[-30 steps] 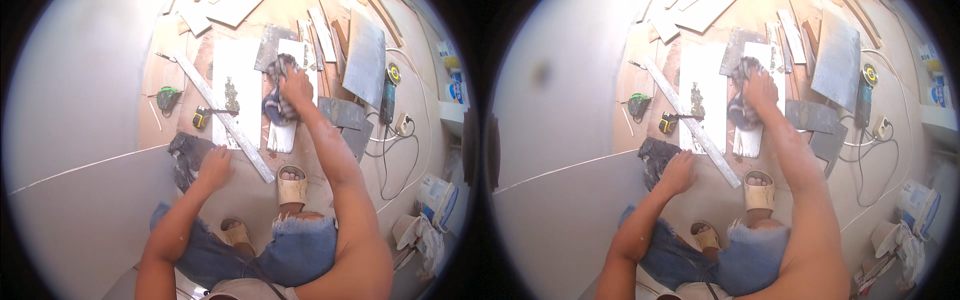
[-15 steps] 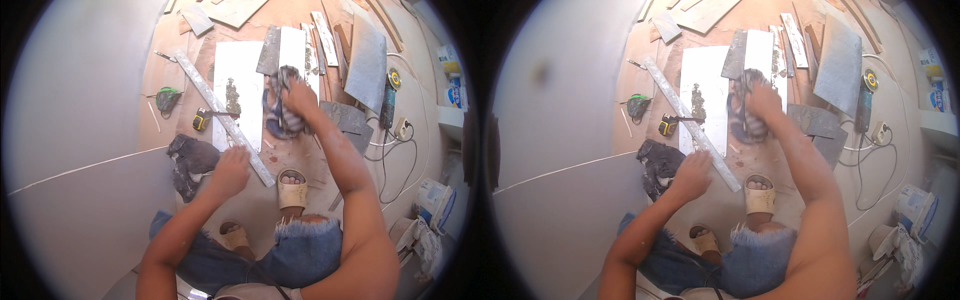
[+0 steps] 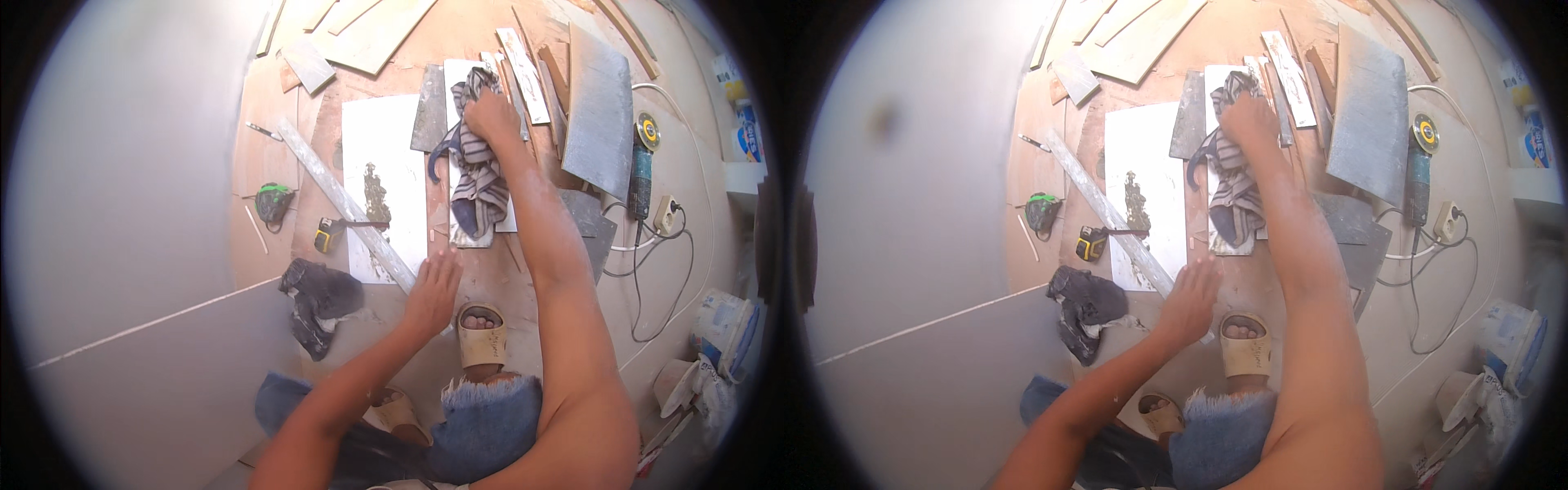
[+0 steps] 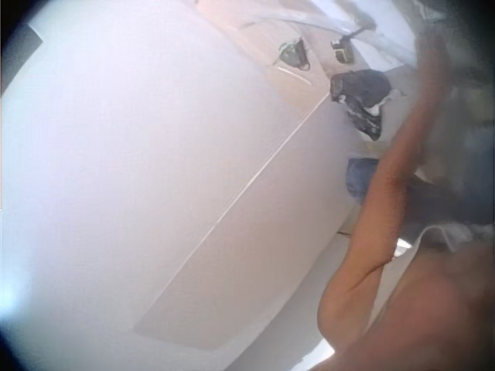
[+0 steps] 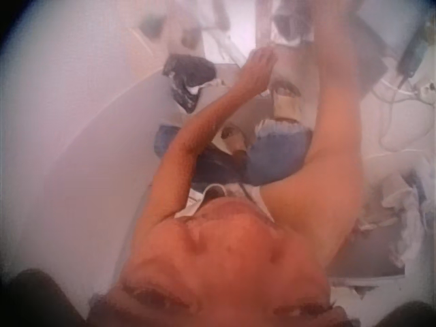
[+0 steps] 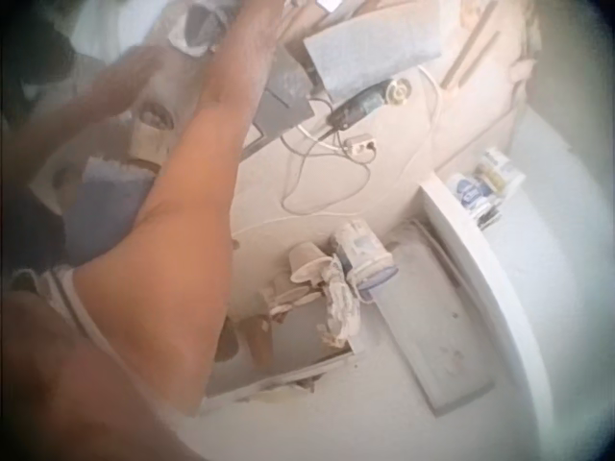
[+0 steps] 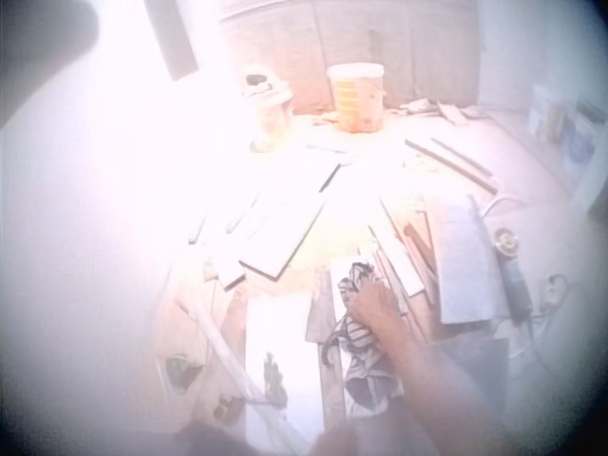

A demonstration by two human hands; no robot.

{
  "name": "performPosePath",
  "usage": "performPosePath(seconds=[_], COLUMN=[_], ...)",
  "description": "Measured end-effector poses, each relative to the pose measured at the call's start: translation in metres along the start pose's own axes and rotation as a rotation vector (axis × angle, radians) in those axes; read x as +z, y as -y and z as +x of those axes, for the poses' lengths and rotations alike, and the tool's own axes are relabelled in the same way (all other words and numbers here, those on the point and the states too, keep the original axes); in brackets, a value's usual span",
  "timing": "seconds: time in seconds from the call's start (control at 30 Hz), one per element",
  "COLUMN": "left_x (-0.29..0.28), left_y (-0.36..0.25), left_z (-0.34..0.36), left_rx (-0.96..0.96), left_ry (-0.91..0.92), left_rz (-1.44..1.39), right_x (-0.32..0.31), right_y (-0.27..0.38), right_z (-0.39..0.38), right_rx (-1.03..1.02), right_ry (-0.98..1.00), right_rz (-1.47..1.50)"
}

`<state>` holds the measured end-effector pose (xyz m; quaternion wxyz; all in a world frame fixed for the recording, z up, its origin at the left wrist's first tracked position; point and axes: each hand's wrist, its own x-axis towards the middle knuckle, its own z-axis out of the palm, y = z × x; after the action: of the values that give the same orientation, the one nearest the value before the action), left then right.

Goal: The person sits on the floor and cleans a rectangular tile with a cloth. They then measure and mark the tile using a tape measure, pencil, and straightedge. Finally, they use an angle grinder to cut the tile along the marked line.

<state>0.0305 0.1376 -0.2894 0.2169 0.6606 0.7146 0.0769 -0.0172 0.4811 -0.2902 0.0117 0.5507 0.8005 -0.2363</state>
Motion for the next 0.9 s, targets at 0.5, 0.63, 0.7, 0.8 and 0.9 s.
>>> performPosePath(seconds=[0.5, 0.63, 0.7, 0.8, 0.9], left_x=[0.009, -0.003, -0.007, -0.018, -0.017], left_y=[-0.004, -0.014, -0.015, -0.011, -0.009], left_z=[0.048, 0.053, 0.058, 0.059, 0.056], left_rx=[-0.026, -0.038, -0.034, -0.057, -0.074], left_ry=[0.157, 0.244, 0.299, 0.363, 0.334], left_rz=[0.145, 0.180, 0.194, 0.187, 0.142], right_x=[-0.001, -0.021, -0.022, -0.014, -0.007], right_y=[-0.009, 0.007, 0.014, 0.043, 0.041], right_z=[0.026, 0.080, 0.086, 0.050, 0.026], right_rx=[-0.083, -0.077, -0.128, -0.364, -0.449], right_ry=[-0.006, 0.001, 0.136, 0.377, 0.359], right_rz=[-0.054, -0.020, -0.045, -0.123, -0.178])
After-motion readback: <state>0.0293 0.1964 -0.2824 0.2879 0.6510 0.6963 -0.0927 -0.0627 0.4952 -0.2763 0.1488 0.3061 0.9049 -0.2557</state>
